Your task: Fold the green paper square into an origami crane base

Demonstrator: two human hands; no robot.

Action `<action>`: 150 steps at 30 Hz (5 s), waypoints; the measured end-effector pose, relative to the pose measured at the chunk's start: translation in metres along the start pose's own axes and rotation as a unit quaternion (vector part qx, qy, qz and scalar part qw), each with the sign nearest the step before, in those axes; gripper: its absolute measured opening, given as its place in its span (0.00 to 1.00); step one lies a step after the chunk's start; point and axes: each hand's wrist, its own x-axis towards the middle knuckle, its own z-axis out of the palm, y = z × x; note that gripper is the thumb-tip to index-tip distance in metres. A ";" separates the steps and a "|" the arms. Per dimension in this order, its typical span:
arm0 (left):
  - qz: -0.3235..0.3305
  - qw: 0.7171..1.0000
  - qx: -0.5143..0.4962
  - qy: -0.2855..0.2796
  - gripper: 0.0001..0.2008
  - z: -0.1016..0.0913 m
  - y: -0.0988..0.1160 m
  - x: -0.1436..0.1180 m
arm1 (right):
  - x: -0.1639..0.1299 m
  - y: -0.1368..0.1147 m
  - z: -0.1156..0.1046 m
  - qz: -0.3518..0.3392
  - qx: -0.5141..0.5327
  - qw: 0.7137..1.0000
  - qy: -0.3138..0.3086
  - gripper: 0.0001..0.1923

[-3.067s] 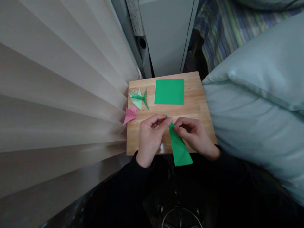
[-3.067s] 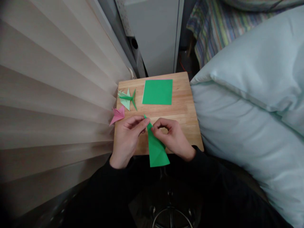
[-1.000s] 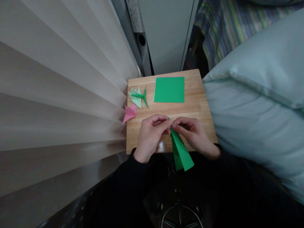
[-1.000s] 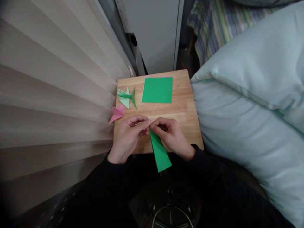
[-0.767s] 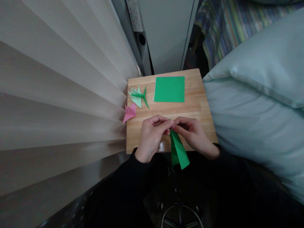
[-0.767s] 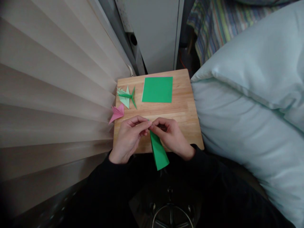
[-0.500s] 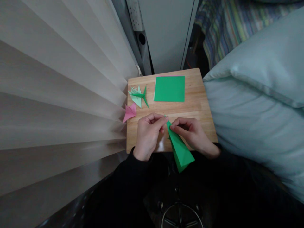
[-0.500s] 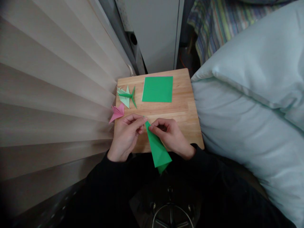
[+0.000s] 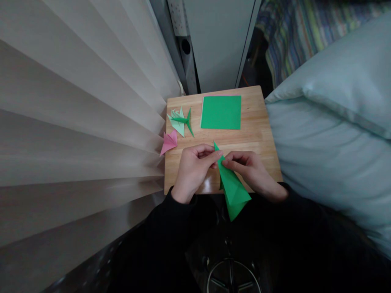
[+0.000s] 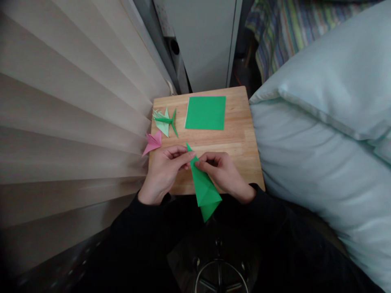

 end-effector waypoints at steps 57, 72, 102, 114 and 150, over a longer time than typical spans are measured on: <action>-0.018 0.999 0.023 0.031 0.11 0.011 -0.014 -0.004 | -0.001 0.007 0.000 -0.027 -0.019 0.997 0.068 0.09; 0.032 0.992 -0.006 0.119 0.08 -0.018 0.003 0.008 | -0.004 0.002 0.006 -0.004 -0.024 0.999 0.030 0.08; 0.011 1.000 -0.013 -0.025 0.14 -0.009 -0.010 -0.001 | -0.007 0.010 0.006 -0.149 -0.132 0.976 0.088 0.06; 0.030 0.998 -0.014 -0.044 0.11 -0.006 -0.012 -0.003 | -0.007 0.013 0.006 -0.143 -0.103 0.981 0.083 0.08; 0.049 0.997 0.026 -0.055 0.13 -0.012 -0.007 -0.002 | -0.009 0.012 0.008 -0.139 -0.092 0.982 0.083 0.08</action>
